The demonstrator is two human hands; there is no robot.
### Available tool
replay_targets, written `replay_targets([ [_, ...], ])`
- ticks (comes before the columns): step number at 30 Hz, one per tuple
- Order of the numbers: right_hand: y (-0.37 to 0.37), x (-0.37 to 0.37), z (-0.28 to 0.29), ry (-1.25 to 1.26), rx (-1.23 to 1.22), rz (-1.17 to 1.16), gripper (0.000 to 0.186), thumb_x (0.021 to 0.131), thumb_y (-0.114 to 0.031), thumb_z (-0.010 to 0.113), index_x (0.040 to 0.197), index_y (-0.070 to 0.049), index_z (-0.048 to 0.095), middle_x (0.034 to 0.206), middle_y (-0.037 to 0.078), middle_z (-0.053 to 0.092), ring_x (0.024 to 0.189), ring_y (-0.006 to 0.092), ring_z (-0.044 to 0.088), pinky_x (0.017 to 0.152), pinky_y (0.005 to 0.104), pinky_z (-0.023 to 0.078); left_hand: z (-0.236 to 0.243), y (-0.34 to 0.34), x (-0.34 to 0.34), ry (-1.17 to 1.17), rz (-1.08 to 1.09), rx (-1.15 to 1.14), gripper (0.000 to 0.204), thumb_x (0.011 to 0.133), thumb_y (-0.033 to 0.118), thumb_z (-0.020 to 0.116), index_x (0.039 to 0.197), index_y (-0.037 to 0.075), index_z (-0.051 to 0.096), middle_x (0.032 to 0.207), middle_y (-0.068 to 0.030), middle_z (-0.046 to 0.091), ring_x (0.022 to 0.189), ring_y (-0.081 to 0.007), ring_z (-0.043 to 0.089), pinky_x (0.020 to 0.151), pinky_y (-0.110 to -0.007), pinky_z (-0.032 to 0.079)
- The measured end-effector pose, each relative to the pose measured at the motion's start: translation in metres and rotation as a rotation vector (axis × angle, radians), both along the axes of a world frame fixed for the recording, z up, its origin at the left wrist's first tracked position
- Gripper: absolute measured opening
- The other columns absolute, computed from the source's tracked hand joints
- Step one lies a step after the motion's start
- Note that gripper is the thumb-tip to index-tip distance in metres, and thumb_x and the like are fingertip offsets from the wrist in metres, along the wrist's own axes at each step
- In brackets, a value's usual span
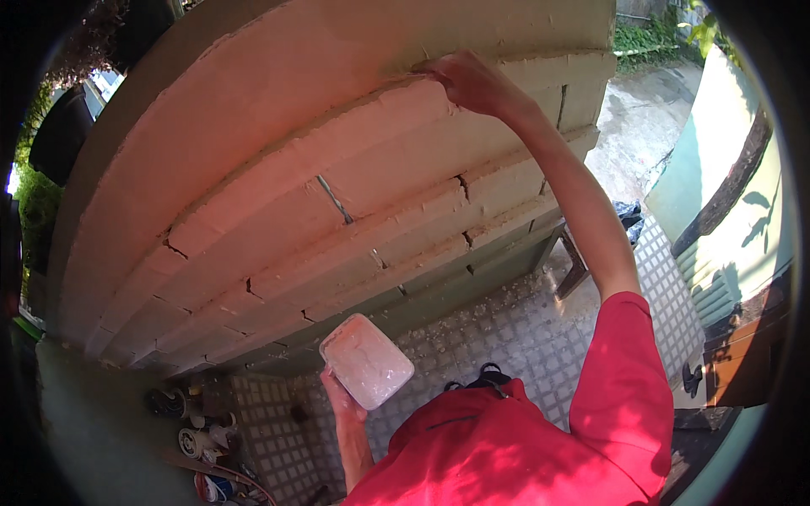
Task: Apply plaster or wall compound to a brick wall using a scraper.
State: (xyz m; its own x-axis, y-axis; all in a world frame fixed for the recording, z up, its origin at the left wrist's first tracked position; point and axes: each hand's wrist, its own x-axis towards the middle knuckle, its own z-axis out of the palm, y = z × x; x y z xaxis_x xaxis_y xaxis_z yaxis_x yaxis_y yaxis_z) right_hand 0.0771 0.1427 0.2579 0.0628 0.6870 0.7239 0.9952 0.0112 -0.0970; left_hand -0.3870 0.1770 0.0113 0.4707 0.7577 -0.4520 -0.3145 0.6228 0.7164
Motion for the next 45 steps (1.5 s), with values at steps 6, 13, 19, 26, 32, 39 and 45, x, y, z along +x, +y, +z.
replay_targets([
  [6, 0.025, 0.000, 0.044, -0.250, -0.264, -0.154, 0.031, 0.083, 0.003, 0.055, 0.107, -0.009, 0.069, 0.086, 0.016, 0.067, 0.084, 0.0336, 0.063, 0.078, 0.0448, 0.050, -0.001, -0.008, 0.026, 0.014, 0.008, 0.000, 0.051, 0.094, 0.041, 0.039, 0.128, 0.007, 0.054, 0.121, -0.0060, 0.062, 0.109, -0.0239, 0.061, 0.092, -0.038, 0.051],
  [13, 0.039, 0.007, 0.064, -0.259, -0.265, -0.127, 0.035, 0.077, 0.007, 0.052, 0.103, -0.009, 0.069, 0.095, 0.016, 0.065, 0.091, 0.0352, 0.063, 0.078, 0.0449, 0.052, -0.002, -0.029, 0.047, -0.016, 0.021, -0.004, 0.048, 0.094, 0.038, 0.039, 0.127, 0.007, 0.054, 0.119, -0.0062, 0.062, 0.104, -0.0238, 0.063, 0.090, -0.038, 0.053],
  [19, 0.044, 0.015, 0.071, -0.175, -0.494, -0.152, 0.041, 0.077, 0.010, 0.050, 0.108, -0.009, 0.069, 0.097, 0.015, 0.067, 0.098, 0.0339, 0.059, 0.087, 0.0441, 0.049, -0.010, -0.038, 0.050, -0.018, 0.070, -0.008, 0.053, 0.093, 0.044, 0.039, 0.128, 0.007, 0.054, 0.123, -0.0063, 0.061, 0.110, -0.0246, 0.061, 0.093, -0.040, 0.051],
  [26, 0.044, 0.034, 0.051, -0.348, -0.167, -0.060, 0.038, 0.079, 0.008, 0.050, 0.107, -0.007, 0.069, 0.085, 0.016, 0.068, 0.084, 0.0333, 0.064, 0.078, 0.0433, 0.052, -0.013, -0.046, 0.057, -0.020, 0.115, 0.024, 0.052, 0.093, 0.043, 0.037, 0.128, 0.008, 0.053, 0.123, -0.0060, 0.061, 0.111, -0.0250, 0.061, 0.092, -0.040, 0.051],
  [32, 0.049, 0.037, 0.076, -0.397, -0.048, -0.077, 0.021, 0.082, -0.003, 0.056, 0.100, -0.001, 0.067, 0.084, 0.018, 0.067, 0.080, 0.0352, 0.065, 0.071, 0.0431, 0.052, -0.019, -0.049, 0.073, -0.037, 0.077, -0.004, 0.051, 0.093, 0.042, 0.038, 0.128, 0.009, 0.054, 0.123, -0.0059, 0.061, 0.110, -0.0247, 0.061, 0.092, -0.039, 0.051],
  [39, 0.001, 0.021, 0.053, 0.268, 0.559, 0.029, 0.018, 0.087, -0.006, 0.056, 0.098, -0.001, 0.070, 0.079, 0.021, 0.067, 0.067, 0.0338, 0.064, 0.067, 0.0378, 0.052, -0.014, -0.061, 0.084, -0.028, 0.120, -0.018, 0.052, 0.093, 0.042, 0.038, 0.128, 0.007, 0.053, 0.123, -0.0062, 0.061, 0.111, -0.0245, 0.060, 0.094, -0.039, 0.050],
  [45, 0.023, 0.003, -0.002, 0.320, 0.640, -0.337, 0.021, 0.089, -0.014, 0.058, 0.101, -0.002, 0.070, 0.075, 0.023, 0.064, 0.068, 0.0390, 0.064, 0.065, 0.0398, 0.051, -0.021, -0.069, 0.081, -0.079, 0.090, -0.048, 0.052, 0.094, 0.041, 0.038, 0.130, 0.006, 0.052, 0.125, -0.0069, 0.060, 0.113, -0.0250, 0.060, 0.096, -0.039, 0.049],
])
